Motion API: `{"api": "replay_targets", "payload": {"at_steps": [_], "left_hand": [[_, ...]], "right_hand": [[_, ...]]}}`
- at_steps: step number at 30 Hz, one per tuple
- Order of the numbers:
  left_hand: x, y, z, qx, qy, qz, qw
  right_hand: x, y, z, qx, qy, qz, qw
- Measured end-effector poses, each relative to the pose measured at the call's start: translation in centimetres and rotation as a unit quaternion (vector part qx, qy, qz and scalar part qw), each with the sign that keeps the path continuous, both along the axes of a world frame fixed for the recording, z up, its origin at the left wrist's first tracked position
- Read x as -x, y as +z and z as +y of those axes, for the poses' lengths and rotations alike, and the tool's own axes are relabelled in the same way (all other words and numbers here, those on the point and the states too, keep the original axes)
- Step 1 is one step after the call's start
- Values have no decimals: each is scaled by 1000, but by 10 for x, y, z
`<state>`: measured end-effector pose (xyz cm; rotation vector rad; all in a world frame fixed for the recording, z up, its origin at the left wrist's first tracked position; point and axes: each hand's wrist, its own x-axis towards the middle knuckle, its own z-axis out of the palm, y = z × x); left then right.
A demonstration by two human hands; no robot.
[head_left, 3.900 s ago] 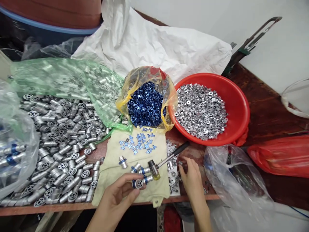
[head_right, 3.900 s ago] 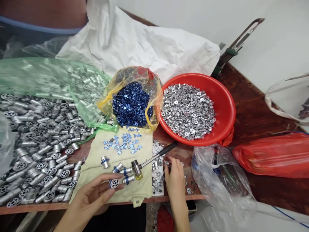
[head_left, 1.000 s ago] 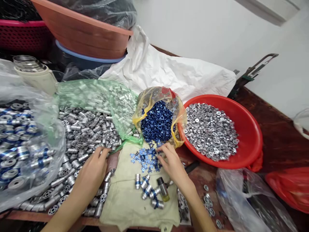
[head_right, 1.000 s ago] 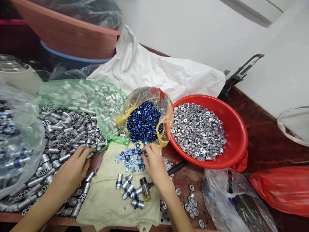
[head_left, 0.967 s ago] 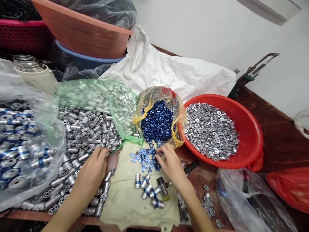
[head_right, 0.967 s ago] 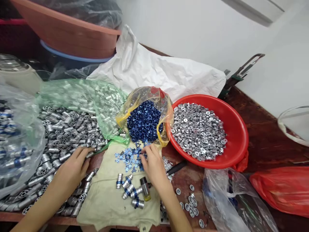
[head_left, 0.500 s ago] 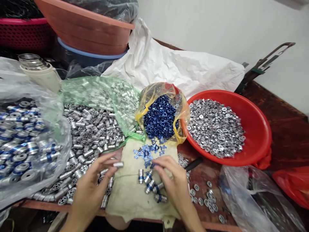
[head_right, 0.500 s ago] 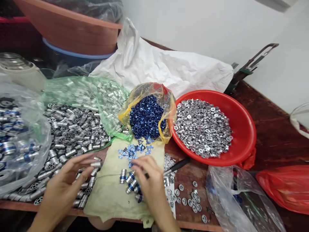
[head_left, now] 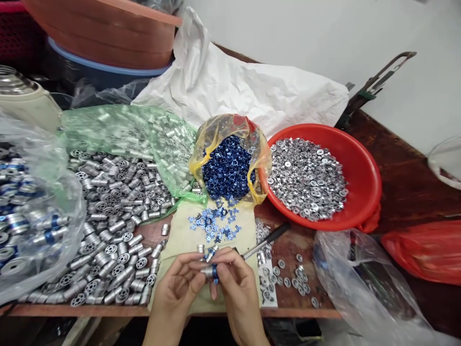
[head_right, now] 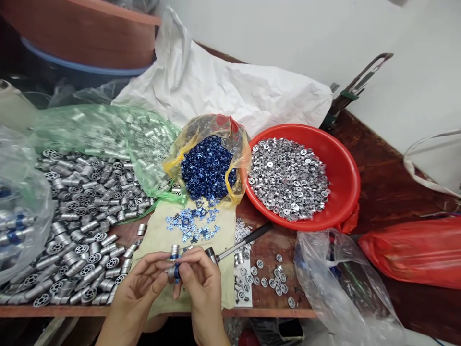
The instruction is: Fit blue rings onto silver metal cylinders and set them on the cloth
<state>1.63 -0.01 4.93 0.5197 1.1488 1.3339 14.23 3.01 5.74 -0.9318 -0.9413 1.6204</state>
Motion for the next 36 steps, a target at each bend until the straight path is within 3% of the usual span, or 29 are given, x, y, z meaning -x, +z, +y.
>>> {"api": "replay_targets", "payload": {"at_steps": [3, 9, 14, 17, 19, 22, 24, 26, 28, 32, 36], "left_hand": [[-3, -2, -4, -13, 6, 31, 999], [6, -4, -9, -114, -18, 229, 966], [1, 2, -6, -11, -21, 53, 998], [-2, -1, -5, -24, -25, 76, 996], [-2, -6, -6, -80, -7, 190, 979], [0, -15, -8, -202, -12, 374, 905], [2, -20, -9, -272, -35, 445, 853], [3, -22, -9, -300, -50, 485, 820], [4, -23, -11, -293, -65, 512, 805], [4, -24, -17, -250, -72, 534, 804], [4, -29, -21, -249, -45, 536, 806]], "right_hand": [[-2, 0, -1, 0, -11, 8, 1000], [-14, -1, 3, 27, 52, -11, 998], [-5, -9, -10, -48, -19, -11, 999], [-4, -9, -17, -95, -74, -79, 990], [-9, -4, -17, -116, -90, -152, 977], [-14, 4, -10, -161, -75, -236, 955], [-14, 7, -7, -178, -50, -269, 945], [-12, 5, -6, -186, -42, -295, 936], [-8, 0, -11, -223, -55, -330, 915], [-4, -8, -25, -323, -99, -375, 863], [-9, -1, -26, -326, -47, -375, 866]]}}
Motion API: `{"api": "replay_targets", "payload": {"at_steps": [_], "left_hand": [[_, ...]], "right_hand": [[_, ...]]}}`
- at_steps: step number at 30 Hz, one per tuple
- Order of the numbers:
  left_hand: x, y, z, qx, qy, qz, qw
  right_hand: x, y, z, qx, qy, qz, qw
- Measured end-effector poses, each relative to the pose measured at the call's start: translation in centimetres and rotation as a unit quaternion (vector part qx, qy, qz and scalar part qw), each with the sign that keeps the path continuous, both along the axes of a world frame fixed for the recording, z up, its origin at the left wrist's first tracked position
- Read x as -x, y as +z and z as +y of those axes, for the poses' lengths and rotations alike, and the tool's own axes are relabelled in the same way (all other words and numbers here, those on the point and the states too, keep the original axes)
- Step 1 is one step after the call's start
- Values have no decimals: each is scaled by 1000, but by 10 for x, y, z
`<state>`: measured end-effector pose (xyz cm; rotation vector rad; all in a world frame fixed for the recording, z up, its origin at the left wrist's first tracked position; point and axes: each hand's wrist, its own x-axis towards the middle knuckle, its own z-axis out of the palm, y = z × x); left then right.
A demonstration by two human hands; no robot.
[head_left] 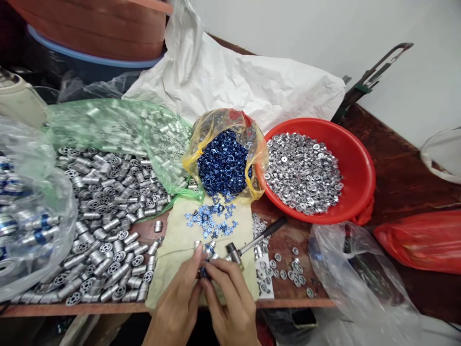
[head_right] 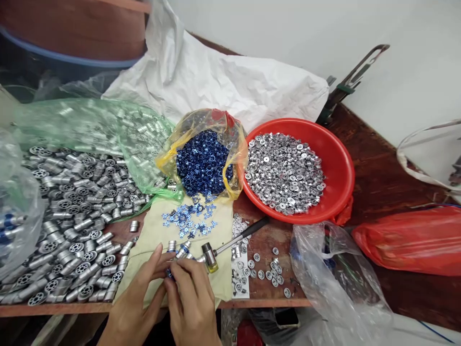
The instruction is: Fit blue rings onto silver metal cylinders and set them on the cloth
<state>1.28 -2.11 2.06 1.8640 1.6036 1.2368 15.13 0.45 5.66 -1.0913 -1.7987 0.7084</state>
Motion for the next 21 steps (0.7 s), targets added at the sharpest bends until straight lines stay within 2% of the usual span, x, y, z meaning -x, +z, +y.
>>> {"api": "replay_targets", "payload": {"at_steps": [3, 5, 8, 10, 15, 18, 21], "left_hand": [[2, 0, 1, 3, 12, -37, 999], [4, 4, 3, 56, 20, -102, 993], [6, 12, 6, 159, 21, -196, 967], [5, 16, 6, 181, 24, -225, 957], [4, 17, 4, 165, 4, -247, 955], [5, 15, 2, 113, -25, -170, 979], [4, 14, 1, 10, -46, -76, 996]], "right_hand": [[-8, 9, 6, 59, 45, 24, 997], [-14, 11, 8, 96, 57, 47, 993], [-19, 9, 9, 136, 42, 78, 987], [-21, 6, 10, 166, 37, 98, 981], [-26, 4, 12, 253, 51, 148, 955], [-28, 4, 11, 252, 53, 154, 954], [-27, 4, 8, 234, 27, 134, 963]]}}
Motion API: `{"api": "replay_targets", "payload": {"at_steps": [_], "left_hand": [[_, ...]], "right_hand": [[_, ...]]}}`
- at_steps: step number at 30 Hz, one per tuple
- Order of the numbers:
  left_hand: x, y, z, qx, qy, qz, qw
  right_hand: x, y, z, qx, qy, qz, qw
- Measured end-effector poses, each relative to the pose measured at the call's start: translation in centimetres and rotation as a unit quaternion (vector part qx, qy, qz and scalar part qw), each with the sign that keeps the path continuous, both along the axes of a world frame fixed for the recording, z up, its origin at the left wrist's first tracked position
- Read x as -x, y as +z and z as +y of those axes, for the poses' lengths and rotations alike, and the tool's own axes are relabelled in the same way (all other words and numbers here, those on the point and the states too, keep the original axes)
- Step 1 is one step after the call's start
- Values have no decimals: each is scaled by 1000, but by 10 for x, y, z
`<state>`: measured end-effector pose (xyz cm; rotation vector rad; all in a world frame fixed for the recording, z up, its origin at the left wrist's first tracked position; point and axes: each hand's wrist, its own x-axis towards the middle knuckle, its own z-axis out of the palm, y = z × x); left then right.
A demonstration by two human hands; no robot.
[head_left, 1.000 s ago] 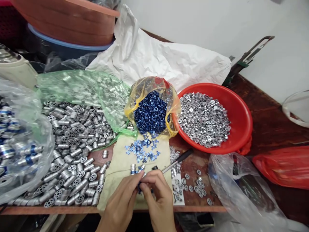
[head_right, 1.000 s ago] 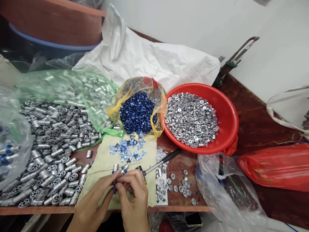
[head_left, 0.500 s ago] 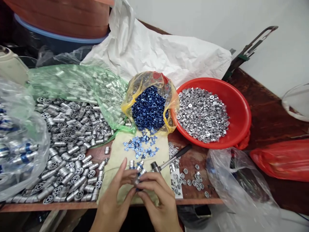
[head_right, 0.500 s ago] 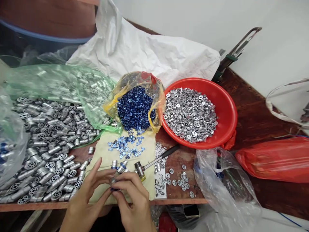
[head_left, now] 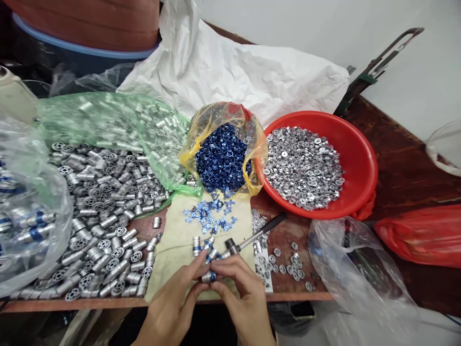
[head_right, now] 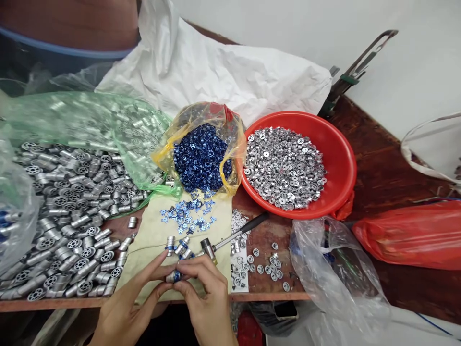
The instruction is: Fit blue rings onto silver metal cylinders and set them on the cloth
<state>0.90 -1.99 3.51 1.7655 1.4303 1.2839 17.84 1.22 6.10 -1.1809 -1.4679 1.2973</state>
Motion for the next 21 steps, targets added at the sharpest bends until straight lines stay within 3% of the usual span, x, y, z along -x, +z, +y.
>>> {"api": "replay_targets", "payload": {"at_steps": [4, 9, 11, 14, 17, 21], "left_hand": [[-6, -4, -1, -96, -31, 38, 994], [-12, -14, -4, -93, -74, 8, 993], [-12, -13, -3, -40, -65, -33, 997], [-10, -2, 2, 107, -44, -130, 985], [-8, 13, 9, 244, -101, -243, 933], [-9, 21, 14, 312, -134, -359, 869]], "right_hand": [[2, 1, -4, 19, -33, -26, 999], [1, 1, -9, 35, -45, -25, 998], [-1, -1, -11, 3, -47, -34, 998], [-7, -4, -12, -115, -54, -50, 991], [-13, -7, -10, -226, -55, -63, 971], [-15, -10, -10, -241, -30, -49, 969]]}}
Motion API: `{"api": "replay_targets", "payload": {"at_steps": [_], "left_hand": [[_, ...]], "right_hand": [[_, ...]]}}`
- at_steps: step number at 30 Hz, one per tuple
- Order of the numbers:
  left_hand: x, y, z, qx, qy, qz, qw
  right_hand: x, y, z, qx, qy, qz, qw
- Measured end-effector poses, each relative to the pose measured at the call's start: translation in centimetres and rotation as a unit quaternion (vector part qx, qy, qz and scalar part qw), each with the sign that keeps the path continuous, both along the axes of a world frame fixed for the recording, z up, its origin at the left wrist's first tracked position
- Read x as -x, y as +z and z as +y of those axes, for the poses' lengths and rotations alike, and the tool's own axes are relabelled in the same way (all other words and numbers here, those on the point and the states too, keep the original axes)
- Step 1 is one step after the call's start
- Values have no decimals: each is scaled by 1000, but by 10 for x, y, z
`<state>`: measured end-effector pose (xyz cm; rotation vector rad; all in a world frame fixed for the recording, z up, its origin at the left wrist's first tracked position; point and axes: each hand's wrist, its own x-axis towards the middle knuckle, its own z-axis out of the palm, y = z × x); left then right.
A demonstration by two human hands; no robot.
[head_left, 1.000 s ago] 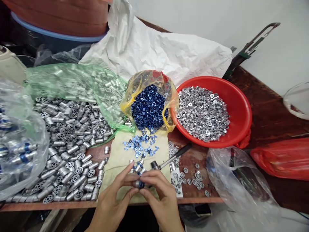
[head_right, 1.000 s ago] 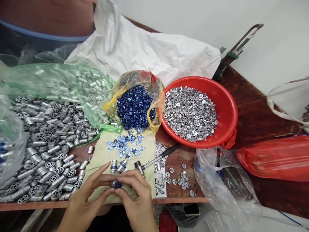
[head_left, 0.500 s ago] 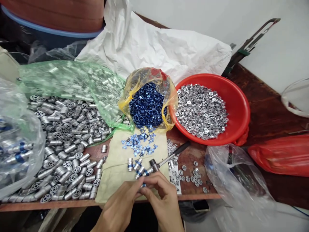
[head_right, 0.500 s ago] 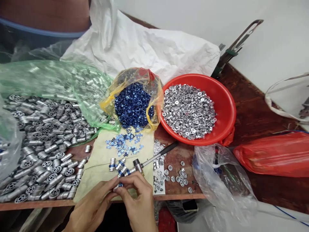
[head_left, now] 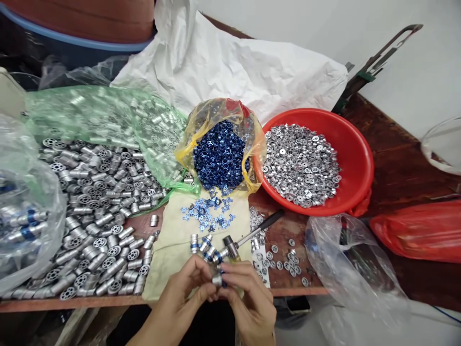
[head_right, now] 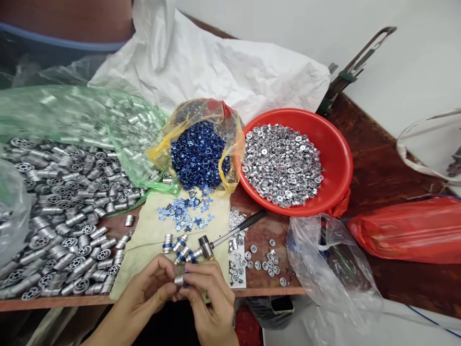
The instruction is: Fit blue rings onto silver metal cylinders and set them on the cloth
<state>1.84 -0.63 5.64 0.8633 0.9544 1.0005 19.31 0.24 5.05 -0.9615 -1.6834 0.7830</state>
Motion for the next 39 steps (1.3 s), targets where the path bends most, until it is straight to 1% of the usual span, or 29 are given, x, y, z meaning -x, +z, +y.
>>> {"api": "replay_targets", "payload": {"at_steps": [3, 6, 9, 12, 14, 16, 18, 19, 20, 21, 22, 23, 24, 27, 29, 30, 32, 33, 34, 36, 37, 38, 39], "left_hand": [[-5, -2, -2, 17, 12, -25, 999], [-7, -6, -7, 11, 33, 0, 999], [-8, -13, -14, -48, 55, 70, 995], [-7, -21, -19, -135, 76, 150, 976], [-6, -26, -22, -182, 85, 183, 962], [-5, -31, -24, -209, 79, 195, 955], [-5, -32, -25, -204, 67, 187, 959], [-5, -31, -25, -184, 74, 178, 964], [-5, -29, -24, -154, 90, 167, 970], [-6, -27, -24, -119, 114, 156, 974], [-6, -23, -23, -84, 143, 145, 975], [-7, -20, -22, -54, 170, 133, 975], [-8, -16, -20, -32, 187, 121, 974], [-12, -6, -16, -9, 196, 83, 977], [-15, -2, -15, -14, 199, 62, 978], [-16, 0, -15, -21, 205, 50, 977], [-20, 3, -15, -30, 223, 22, 974], [-22, 4, -15, -29, 230, 9, 973], [-24, 4, -14, -24, 233, -1, 972], [-26, 4, -14, -7, 231, -10, 973], [-27, 3, -13, 2, 228, -11, 974], [-27, 2, -12, 10, 227, -11, 974], [-26, 2, -11, 17, 229, -12, 973]], "right_hand": [[2, -2, -1, 9, 2, 10, 1000], [5, -3, -1, -1, -2, 13, 1000], [8, -2, -1, 22, -18, 20, 999], [13, 2, -4, 81, -42, 40, 995], [17, 6, -7, 119, -58, 58, 990], [15, 9, -11, 143, -53, 56, 987], [4, 10, -13, 152, -38, 10, 988], [-6, 9, -12, 144, -58, -28, 987], [-19, 6, -8, 131, -105, -76, 983], [-34, 1, -2, 109, -171, -131, 970], [-49, -5, 6, 83, -254, -185, 946], [-63, -13, 15, 69, -302, -248, 918], [-77, -21, 25, 53, -308, -295, 903], [-101, -42, 47, 32, -262, -320, 910], [-103, -45, 51, 14, -250, -314, 916], [-99, -43, 49, 3, -253, -310, 917], [-84, -32, 39, -16, -259, -297, 919], [-72, -25, 32, -18, -247, -283, 927], [-59, -17, 24, -16, -224, -266, 937], [-30, -4, 11, 5, -127, -200, 971], [-16, -1, 6, 13, -92, -168, 981], [-4, 1, 3, 23, -70, -138, 988], [6, 1, 1, 36, -63, -111, 991]]}}
